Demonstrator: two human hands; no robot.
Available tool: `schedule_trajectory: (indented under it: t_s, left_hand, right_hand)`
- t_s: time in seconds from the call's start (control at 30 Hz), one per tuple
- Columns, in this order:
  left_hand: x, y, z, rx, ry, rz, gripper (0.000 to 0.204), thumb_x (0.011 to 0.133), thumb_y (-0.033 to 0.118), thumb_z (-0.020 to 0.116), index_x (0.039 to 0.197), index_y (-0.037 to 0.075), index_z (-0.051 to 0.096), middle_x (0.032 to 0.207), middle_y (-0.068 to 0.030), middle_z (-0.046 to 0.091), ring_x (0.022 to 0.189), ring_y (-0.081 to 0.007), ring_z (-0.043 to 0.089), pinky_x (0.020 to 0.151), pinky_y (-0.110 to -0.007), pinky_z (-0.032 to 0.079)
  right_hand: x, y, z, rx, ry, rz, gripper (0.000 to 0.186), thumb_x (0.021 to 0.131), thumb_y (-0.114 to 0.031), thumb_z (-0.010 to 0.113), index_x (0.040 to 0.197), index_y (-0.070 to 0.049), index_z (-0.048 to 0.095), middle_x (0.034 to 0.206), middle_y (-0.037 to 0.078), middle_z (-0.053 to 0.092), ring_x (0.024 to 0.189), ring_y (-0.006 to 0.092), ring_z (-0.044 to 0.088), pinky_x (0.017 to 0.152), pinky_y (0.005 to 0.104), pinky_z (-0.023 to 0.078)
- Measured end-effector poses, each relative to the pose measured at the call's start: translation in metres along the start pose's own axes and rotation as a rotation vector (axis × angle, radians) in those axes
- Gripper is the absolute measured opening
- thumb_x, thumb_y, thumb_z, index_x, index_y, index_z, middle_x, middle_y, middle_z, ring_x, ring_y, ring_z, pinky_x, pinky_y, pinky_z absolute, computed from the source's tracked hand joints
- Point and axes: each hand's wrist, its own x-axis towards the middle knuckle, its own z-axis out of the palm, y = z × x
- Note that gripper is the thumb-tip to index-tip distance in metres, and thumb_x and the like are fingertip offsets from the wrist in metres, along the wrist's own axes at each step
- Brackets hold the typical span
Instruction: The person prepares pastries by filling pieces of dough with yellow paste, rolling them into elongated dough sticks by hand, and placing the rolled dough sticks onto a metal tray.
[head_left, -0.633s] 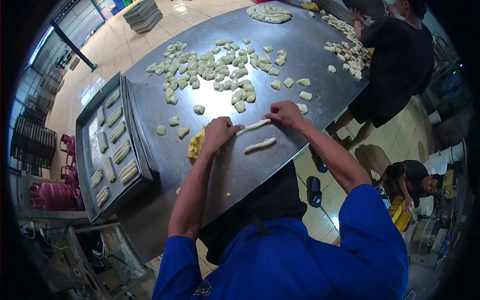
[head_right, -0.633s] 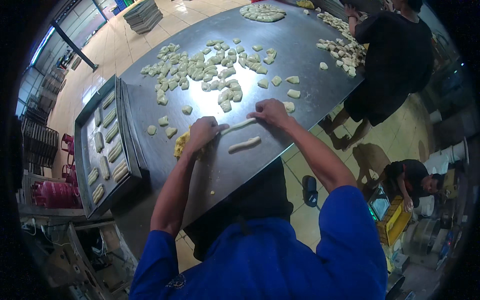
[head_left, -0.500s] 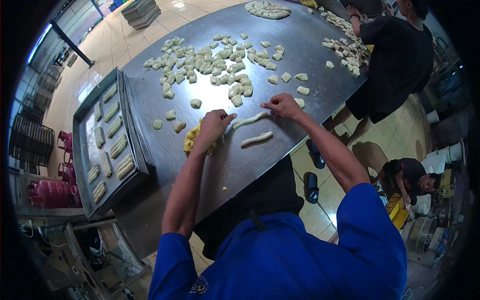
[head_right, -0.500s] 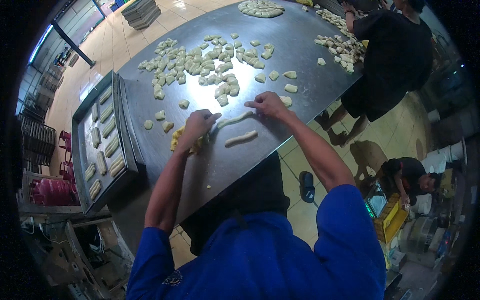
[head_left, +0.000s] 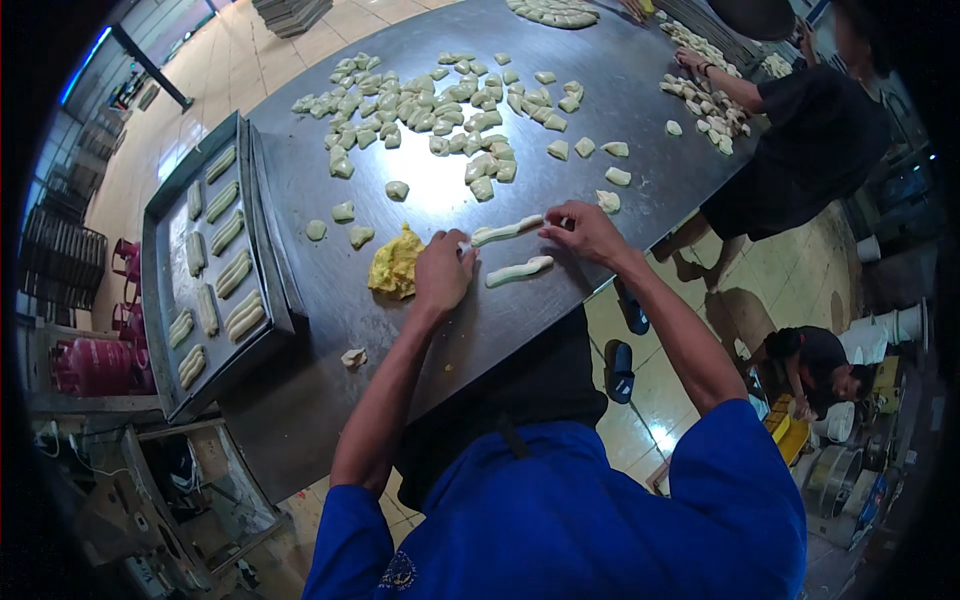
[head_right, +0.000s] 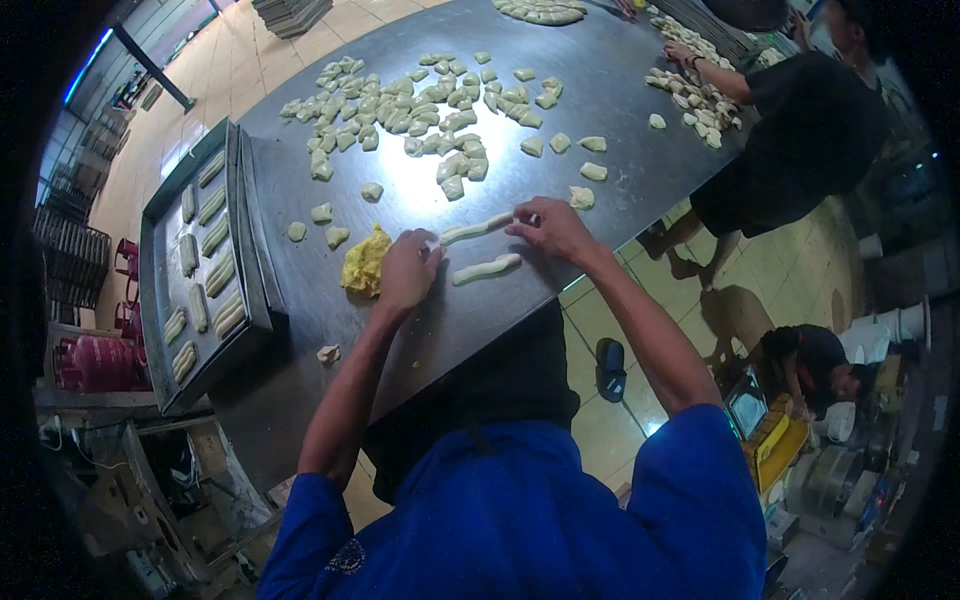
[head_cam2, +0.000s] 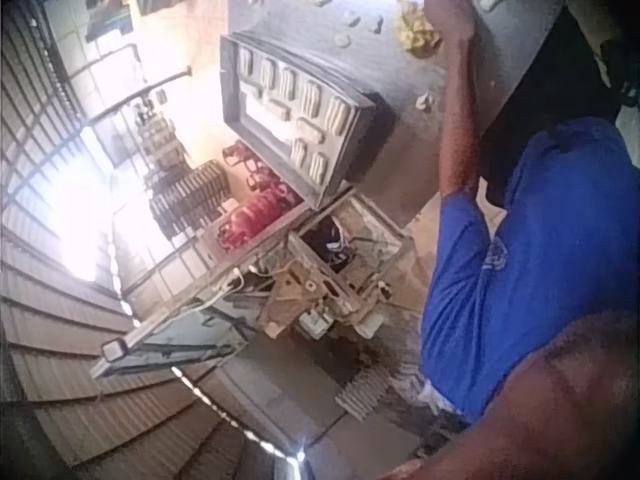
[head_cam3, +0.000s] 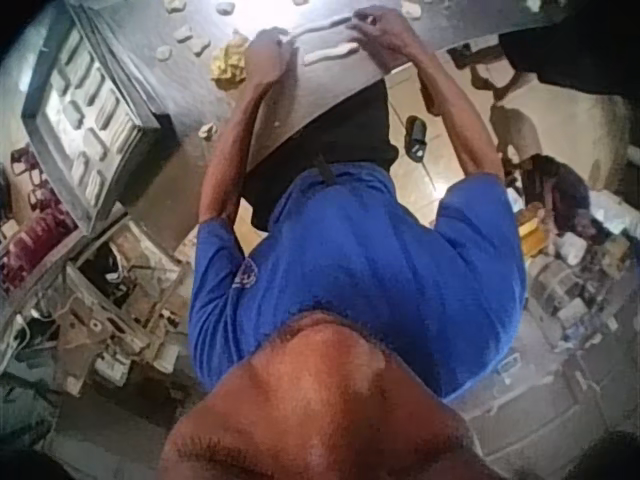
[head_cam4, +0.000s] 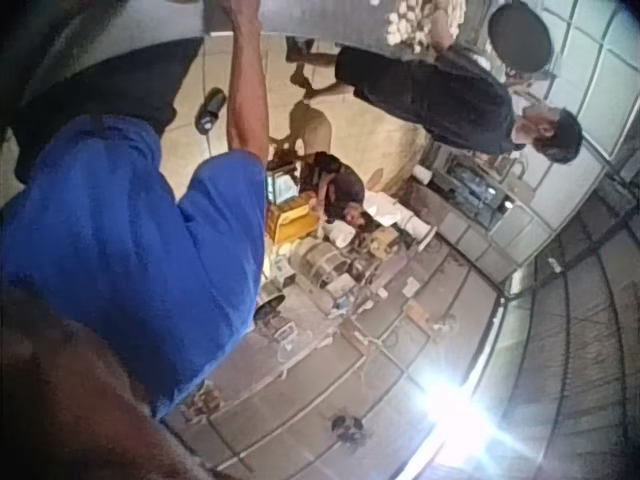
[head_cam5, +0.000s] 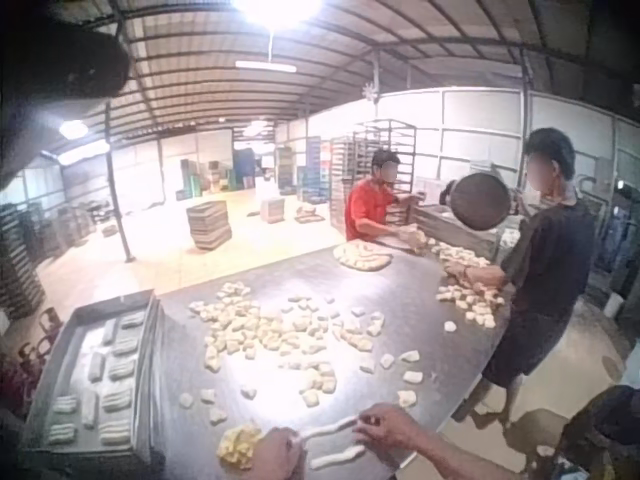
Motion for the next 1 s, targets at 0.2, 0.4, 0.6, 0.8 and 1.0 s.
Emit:
schedule_trajectory:
  t_s: [0.2,0.4,0.6,0.8,1.0]
  left_hand:
    - [0.013,-0.009,0.015,0.186,0.091,0.35,0.037,0.093,0.018,0.067,0.128,0.005,0.067,0.126,-0.0162,0.062,0.104,-0.0327,0.063,0.094,-0.042,0.052]
    - [0.031,-0.011,0.014,0.099,0.051,0.32,0.037,0.089,0.014,0.069,0.126,0.006,0.069,0.111,-0.0135,0.068,0.105,-0.0323,0.06,0.095,-0.044,0.05]
    - [-0.001,0.01,-0.022,-0.337,0.021,0.089,0.031,0.095,0.013,0.068,0.126,0.008,0.071,0.106,-0.0107,0.076,0.083,-0.0176,0.068,0.078,-0.033,0.055]
    - [-0.007,-0.001,0.01,-0.271,-0.067,0.165,0.032,0.093,0.012,0.068,0.125,0.009,0.072,0.103,-0.0128,0.075,0.084,-0.0204,0.069,0.081,-0.033,0.055]
    - [-0.011,-0.009,0.016,-0.199,-0.093,0.182,0.032,0.092,0.013,0.07,0.123,0.007,0.072,0.104,-0.0139,0.073,0.087,-0.024,0.07,0.083,-0.035,0.055]
  right_hand:
    - [0.008,-0.007,0.019,-0.406,0.119,-0.354,0.034,0.089,-0.015,0.071,0.119,-0.001,0.065,0.106,0.018,0.064,0.1,0.0348,0.062,0.088,0.0438,0.052]
    - [0.016,-0.055,0.032,-0.767,0.015,-0.468,0.014,0.089,-0.005,0.058,0.1,-0.003,0.065,0.102,0.018,0.062,0.102,0.0371,0.06,0.088,0.045,0.052]
    - [0.0,-0.093,-0.025,-0.26,-0.031,-0.272,0.016,0.095,-0.013,0.069,0.106,-0.001,0.07,0.095,0.011,0.068,0.081,0.0246,0.062,0.077,0.0377,0.05]
    - [-0.01,-0.034,-0.007,-0.109,-0.196,-0.041,0.02,0.096,-0.015,0.068,0.109,-0.001,0.071,0.098,0.013,0.072,0.089,0.0225,0.065,0.083,0.0372,0.051]
    - [-0.016,-0.023,0.008,-0.144,-0.167,-0.035,0.021,0.094,-0.014,0.067,0.11,0.0,0.071,0.103,0.019,0.072,0.093,0.0308,0.069,0.086,0.0399,0.052]
